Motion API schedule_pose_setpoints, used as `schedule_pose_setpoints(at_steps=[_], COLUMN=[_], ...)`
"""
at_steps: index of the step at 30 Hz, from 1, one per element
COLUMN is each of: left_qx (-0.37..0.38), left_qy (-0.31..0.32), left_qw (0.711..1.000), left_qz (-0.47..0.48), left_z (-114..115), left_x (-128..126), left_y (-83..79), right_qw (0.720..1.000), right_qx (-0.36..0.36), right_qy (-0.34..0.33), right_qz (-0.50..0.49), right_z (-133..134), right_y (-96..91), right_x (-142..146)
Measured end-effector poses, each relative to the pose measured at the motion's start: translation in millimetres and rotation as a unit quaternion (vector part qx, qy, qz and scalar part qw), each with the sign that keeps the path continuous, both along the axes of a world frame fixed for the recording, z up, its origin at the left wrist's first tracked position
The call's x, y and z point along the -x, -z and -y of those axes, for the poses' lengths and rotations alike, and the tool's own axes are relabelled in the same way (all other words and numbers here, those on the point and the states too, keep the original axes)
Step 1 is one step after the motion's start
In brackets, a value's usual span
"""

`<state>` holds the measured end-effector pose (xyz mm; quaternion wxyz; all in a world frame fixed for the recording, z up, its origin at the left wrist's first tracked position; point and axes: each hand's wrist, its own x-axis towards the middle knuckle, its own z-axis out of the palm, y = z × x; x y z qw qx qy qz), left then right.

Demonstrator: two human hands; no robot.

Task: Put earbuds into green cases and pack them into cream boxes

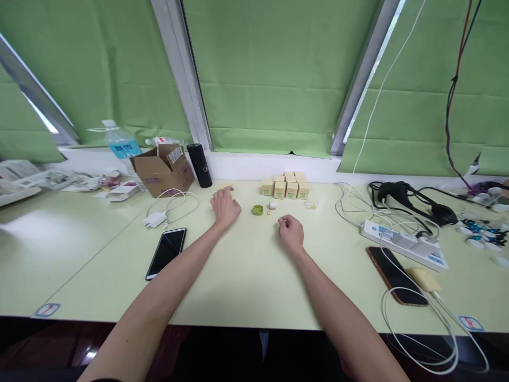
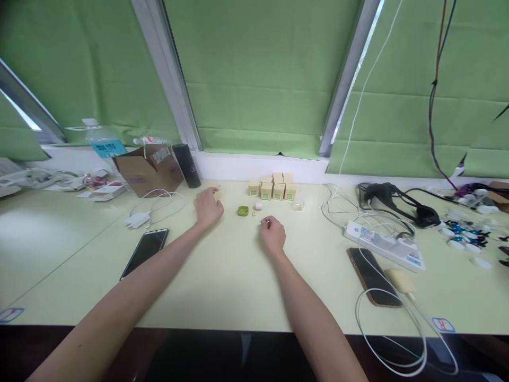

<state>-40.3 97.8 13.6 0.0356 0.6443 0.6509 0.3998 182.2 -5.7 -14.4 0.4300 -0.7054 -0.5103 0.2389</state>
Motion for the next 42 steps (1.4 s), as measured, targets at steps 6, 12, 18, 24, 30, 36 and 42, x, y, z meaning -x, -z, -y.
schedule_pose_setpoints(at_steps=[6, 12, 18, 24, 30, 36, 42], left_qx=[0.12, 0.174, 0.189, 0.16, -0.026, -0.105, -0.056], left_qy=[-0.136, -0.141, -0.157, -0.152, 0.018, 0.14, 0.109], left_qw=[0.982, 0.972, 0.966, 0.974, 0.999, 0.98, 0.985], left_qz=[-0.051, -0.069, -0.085, -0.058, 0.03, 0.094, 0.125], left_z=[-12.6, -37.3, -38.5, -15.7, 47.9, 108.1, 121.2], left_x=[40.1, 43.3, 32.3, 26.0, -6.8, -33.7, -36.4], left_y=[-13.9, -8.0, -0.9, -4.7, -5.9, 2.6, 7.5], right_qw=[1.0, 1.0, 1.0, 0.999, 1.0, 0.993, 0.944], right_qx=[0.013, 0.005, 0.002, 0.0, -0.006, -0.089, -0.238], right_qy=[0.002, -0.002, -0.001, -0.001, -0.003, -0.069, -0.197], right_qz=[0.004, 0.022, 0.029, 0.035, 0.027, -0.036, -0.116], right_z=[-1.8, -1.0, 0.3, -1.4, -2.4, -1.4, 10.2], right_y=[1.2, 0.8, 0.0, 1.1, 1.0, 4.9, -1.9], right_x=[0.1, 1.7, 1.9, 1.8, 2.4, 3.0, 15.6])
